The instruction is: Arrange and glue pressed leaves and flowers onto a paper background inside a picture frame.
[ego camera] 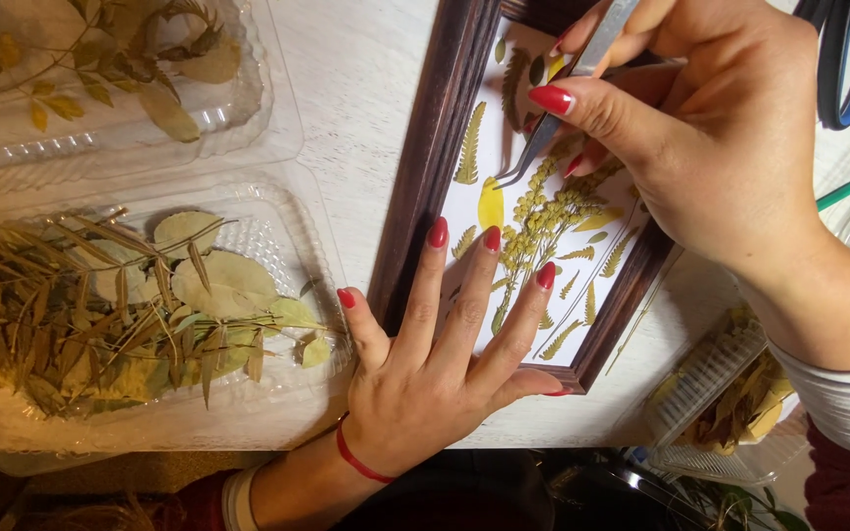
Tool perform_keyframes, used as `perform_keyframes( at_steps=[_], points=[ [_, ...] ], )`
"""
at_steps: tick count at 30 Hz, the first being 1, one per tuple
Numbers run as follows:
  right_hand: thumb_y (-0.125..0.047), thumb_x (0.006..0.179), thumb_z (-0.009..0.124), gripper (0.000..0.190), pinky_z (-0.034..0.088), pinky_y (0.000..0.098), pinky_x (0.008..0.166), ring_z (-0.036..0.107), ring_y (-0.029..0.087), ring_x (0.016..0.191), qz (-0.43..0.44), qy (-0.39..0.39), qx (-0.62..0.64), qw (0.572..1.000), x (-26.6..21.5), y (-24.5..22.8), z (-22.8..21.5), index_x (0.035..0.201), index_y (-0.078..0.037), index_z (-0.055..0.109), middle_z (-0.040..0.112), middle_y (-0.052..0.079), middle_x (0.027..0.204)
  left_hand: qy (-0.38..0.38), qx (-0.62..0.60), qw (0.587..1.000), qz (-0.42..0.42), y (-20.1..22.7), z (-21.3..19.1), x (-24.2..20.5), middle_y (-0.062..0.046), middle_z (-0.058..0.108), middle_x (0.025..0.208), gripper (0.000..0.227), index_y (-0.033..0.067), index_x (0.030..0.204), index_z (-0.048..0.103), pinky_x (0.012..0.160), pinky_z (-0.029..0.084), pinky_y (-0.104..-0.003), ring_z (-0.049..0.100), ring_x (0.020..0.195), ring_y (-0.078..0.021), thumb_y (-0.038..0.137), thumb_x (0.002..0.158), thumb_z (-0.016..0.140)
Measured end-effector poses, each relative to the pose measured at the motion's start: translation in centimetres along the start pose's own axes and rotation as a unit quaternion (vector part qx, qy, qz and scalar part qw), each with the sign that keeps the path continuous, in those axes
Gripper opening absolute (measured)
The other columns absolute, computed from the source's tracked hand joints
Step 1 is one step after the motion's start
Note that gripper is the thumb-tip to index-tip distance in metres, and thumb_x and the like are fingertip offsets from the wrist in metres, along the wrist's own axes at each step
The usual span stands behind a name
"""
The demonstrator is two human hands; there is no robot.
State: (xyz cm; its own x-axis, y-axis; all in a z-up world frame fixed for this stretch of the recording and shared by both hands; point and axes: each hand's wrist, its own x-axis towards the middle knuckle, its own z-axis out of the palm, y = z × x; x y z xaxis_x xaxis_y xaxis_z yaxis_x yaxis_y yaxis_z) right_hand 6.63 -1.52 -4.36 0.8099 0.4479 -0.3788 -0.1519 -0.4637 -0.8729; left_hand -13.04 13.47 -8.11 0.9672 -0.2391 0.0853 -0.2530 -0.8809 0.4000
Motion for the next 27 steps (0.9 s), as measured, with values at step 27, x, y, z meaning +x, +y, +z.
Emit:
perform_keyframes(
  at_steps=[27],
  points=[
    [0.000,0.114,0.070,0.005,0.049,0.0204,0.054,0.072,0.014,0.077,-0.010,0.181,0.036,0.983,0.0,3.3,-9.7,0.109,0.001,0.069,0.072,0.008,0.093,0.045,-0.030,0.997,0.053,0.1,0.1,-0.4,-0.014,0.059,0.153,0.076,0.0204,0.158,0.044,0.118,-0.011,-0.070,0.051,0.144,-0.0403,0.078,0.110,0.032]
  ],
)
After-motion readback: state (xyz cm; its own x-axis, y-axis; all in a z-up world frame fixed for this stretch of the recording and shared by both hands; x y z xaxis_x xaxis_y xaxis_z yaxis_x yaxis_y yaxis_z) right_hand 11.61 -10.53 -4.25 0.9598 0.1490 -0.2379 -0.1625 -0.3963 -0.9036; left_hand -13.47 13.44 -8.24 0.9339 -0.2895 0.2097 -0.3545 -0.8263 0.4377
